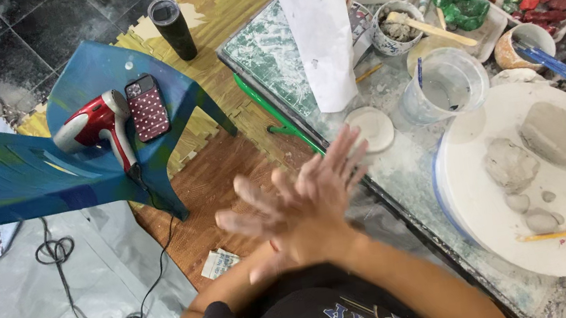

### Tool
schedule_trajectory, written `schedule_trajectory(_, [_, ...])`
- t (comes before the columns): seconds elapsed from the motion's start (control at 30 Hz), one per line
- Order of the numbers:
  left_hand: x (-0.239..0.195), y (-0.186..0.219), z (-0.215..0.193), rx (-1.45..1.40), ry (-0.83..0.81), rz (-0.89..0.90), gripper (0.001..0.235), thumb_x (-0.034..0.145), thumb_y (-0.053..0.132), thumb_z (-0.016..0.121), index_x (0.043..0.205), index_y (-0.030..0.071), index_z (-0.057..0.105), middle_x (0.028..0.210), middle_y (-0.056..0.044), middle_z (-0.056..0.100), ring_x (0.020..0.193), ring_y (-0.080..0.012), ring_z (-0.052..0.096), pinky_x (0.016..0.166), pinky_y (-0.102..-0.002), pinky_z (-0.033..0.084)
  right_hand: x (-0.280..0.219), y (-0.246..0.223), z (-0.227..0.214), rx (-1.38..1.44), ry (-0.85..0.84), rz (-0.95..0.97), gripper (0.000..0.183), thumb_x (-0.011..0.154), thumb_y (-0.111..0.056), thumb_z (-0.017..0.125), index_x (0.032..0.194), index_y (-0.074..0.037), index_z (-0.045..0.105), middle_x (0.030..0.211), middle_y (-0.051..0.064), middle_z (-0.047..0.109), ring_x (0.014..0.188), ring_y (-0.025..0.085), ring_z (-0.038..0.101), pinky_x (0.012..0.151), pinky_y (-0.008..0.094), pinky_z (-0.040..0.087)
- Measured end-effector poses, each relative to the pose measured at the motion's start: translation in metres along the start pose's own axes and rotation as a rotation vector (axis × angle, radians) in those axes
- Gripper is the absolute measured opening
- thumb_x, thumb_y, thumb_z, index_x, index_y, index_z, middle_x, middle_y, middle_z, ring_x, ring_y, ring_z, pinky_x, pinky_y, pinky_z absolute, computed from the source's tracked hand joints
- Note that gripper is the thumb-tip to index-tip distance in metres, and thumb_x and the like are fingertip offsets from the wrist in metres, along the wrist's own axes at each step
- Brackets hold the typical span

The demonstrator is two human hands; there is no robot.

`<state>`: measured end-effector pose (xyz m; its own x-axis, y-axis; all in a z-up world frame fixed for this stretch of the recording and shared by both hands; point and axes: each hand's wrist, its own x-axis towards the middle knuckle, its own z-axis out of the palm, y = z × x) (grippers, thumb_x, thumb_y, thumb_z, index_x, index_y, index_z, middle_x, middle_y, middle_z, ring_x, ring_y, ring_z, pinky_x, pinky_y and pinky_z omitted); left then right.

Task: The person shapes small pieces of clay by hand, rolling them into balls and then elongating them into cylindrical forms. They use a small yellow sculpting tool to refine the shapes and smooth the surfaces. The finished pieces are placed on a white rotating tray.

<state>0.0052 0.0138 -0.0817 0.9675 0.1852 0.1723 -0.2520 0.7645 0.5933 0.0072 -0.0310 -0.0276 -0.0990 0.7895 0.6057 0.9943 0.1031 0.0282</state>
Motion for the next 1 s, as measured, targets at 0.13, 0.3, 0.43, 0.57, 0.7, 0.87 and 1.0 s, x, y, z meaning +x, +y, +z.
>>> schedule_trajectory(0.13, [-0.021, -0.009, 0.005, -0.169, -0.031, 0.163, 0.09, 0.1, 0.071, 0.033, 0.169, 0.019, 0.006, 0.175, -0.016, 0.014, 0.159, -0.0351, 0.023, 0.126, -0.057, 0.022, -0.015, 0.073, 0.008, -0.122, -0.193, 0.025, 0.091, 0.097, -0.074, 0.047, 0.168, -0.03, 0.009, 0.172, 0.01, -0.003, 0.157, 0.038, -0.019, 0.124, 0.071, -0.007])
schedule_trajectory(0.3, [0.037, -0.041, 0.034, -0.206, -0.082, 0.848, 0.086, 0.102, 0.072, 0.034, 0.169, 0.02, 0.021, 0.176, -0.006, 0.022, 0.16, -0.0351, 0.029, 0.131, -0.052, 0.026, -0.07, 0.046, 0.014, 0.341, -0.262, 0.093, 0.099, 0.101, -0.086, 0.041, 0.172, -0.026, 0.008, 0.174, 0.006, -0.007, 0.157, 0.036, -0.018, 0.129, 0.066, -0.01])
schedule_trajectory(0.43, [-0.005, -0.007, -0.01, 0.045, -0.005, 0.017, 0.086, 0.103, 0.071, 0.029, 0.17, 0.018, 0.015, 0.177, -0.011, 0.012, 0.162, -0.0336, 0.018, 0.13, -0.052, 0.018, -0.032, -0.008, 0.006, 0.037, 0.024, 0.029, 0.096, 0.089, -0.091, 0.029, 0.167, -0.037, 0.014, 0.173, 0.002, -0.011, 0.155, 0.034, -0.025, 0.116, 0.064, -0.023])
schedule_trajectory(0.57, [-0.018, -0.009, -0.001, -0.075, 0.091, -0.006, 0.081, 0.102, 0.066, 0.027, 0.168, 0.021, 0.012, 0.175, -0.013, 0.013, 0.159, -0.0333, 0.019, 0.128, -0.055, 0.021, -0.005, 0.054, 0.005, -0.127, -0.015, 0.038, 0.099, 0.088, -0.096, 0.028, 0.168, -0.039, 0.012, 0.174, 0.003, -0.013, 0.156, 0.031, -0.026, 0.118, 0.066, -0.023])
schedule_trajectory(0.7, [-0.022, 0.011, 0.011, -0.311, 0.147, -0.145, 0.079, 0.101, 0.061, 0.027, 0.166, 0.021, 0.009, 0.174, -0.013, 0.014, 0.158, -0.0326, 0.02, 0.128, -0.054, 0.024, -0.051, 0.077, 0.001, -0.315, -0.259, 0.183, 0.07, 0.109, -0.067, 0.043, 0.169, -0.047, 0.012, 0.177, 0.004, -0.01, 0.163, 0.037, -0.022, 0.129, 0.065, -0.015])
schedule_trajectory(0.87, [-0.014, 0.023, 0.006, -0.291, -0.05, -0.124, 0.082, 0.102, 0.064, 0.024, 0.169, 0.017, 0.012, 0.174, -0.01, 0.018, 0.161, -0.0296, 0.021, 0.133, -0.047, 0.018, -0.053, 0.002, 0.011, 0.209, -0.059, 0.185, 0.099, 0.09, -0.091, 0.03, 0.167, -0.034, 0.009, 0.173, 0.005, -0.008, 0.157, 0.037, -0.017, 0.12, 0.069, -0.013])
schedule_trajectory(1.0, [-0.018, 0.014, 0.03, -0.617, -0.083, -0.238, 0.082, 0.106, 0.065, 0.021, 0.169, 0.015, 0.012, 0.172, -0.014, 0.021, 0.157, -0.0332, 0.024, 0.13, -0.05, 0.017, -0.01, 0.024, -0.009, 0.147, -0.173, 0.309, 0.092, 0.093, -0.083, 0.02, 0.166, -0.029, 0.015, 0.174, 0.011, -0.005, 0.157, 0.043, -0.02, 0.121, 0.069, -0.012])
